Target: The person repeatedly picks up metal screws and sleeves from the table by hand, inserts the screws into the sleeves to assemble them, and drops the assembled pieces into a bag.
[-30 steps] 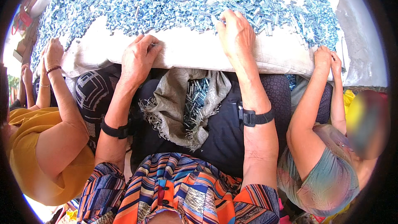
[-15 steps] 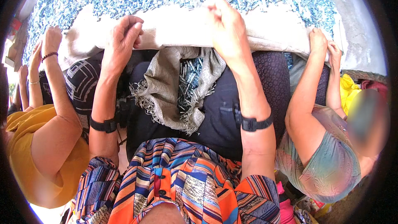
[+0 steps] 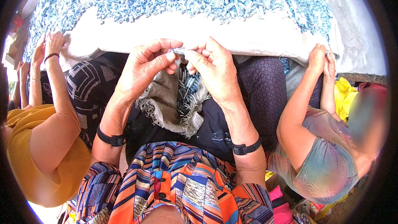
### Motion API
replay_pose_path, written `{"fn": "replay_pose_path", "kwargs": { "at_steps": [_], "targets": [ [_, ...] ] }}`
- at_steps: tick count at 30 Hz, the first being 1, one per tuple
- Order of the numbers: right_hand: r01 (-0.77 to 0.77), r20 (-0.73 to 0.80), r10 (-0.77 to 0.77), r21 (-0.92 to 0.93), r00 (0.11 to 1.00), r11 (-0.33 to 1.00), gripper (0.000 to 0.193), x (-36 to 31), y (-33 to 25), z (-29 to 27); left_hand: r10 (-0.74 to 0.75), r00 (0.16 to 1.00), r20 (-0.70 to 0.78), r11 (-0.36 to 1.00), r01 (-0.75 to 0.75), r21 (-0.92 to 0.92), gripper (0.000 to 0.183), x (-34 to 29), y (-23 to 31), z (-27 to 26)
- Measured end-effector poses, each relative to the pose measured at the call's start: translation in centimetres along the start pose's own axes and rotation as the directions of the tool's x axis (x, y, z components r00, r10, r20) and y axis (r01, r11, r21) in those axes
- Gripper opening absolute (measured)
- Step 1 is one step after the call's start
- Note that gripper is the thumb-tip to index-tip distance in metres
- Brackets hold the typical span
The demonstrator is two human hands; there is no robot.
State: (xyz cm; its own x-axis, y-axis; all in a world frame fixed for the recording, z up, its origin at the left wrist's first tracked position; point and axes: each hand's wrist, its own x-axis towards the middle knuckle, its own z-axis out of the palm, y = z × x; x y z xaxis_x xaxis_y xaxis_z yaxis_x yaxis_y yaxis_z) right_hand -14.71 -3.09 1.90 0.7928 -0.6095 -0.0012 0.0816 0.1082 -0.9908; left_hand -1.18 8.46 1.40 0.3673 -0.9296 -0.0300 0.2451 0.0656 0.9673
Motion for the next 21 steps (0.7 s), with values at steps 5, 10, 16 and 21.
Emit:
{"fn": "replay_pose_path", "kwargs": {
  "at_steps": [5, 10, 16, 21],
  "targets": [
    [-0.013, -0.009, 0.013, 0.014, 1.0, 1.0, 0.006, -0.1, 0.2, -0.3, 0.026, 0.999, -0.018, 0.995, -0.024, 0.097, 0.018, 0.1, 0.1, 0.2],
    [-0.046, 0.0, 0.046, -0.003, 0.999, 0.999, 0.007, -0.4, 0.2, -0.5, 0.137, 0.989, -0.052, 0.989, -0.134, 0.067, 0.015, 0.1, -0.7, -0.2],
    [0.001, 0.023, 0.001, -0.053, 1.0, 0.999, 0.006, -0.5, 0.4, -0.4, -0.116, 0.99, -0.079, 0.961, 0.092, -0.261, 0.013, -0.4, -0.2, 0.0],
    [-0.014, 0.007, 0.014, 0.121, 1.0, 0.993, 0.004, -0.6, 0.7, 0.1, -0.051, 0.998, -0.031, 0.949, 0.038, -0.313, 0.015, -0.3, -0.8, -0.3]
  ]
}}
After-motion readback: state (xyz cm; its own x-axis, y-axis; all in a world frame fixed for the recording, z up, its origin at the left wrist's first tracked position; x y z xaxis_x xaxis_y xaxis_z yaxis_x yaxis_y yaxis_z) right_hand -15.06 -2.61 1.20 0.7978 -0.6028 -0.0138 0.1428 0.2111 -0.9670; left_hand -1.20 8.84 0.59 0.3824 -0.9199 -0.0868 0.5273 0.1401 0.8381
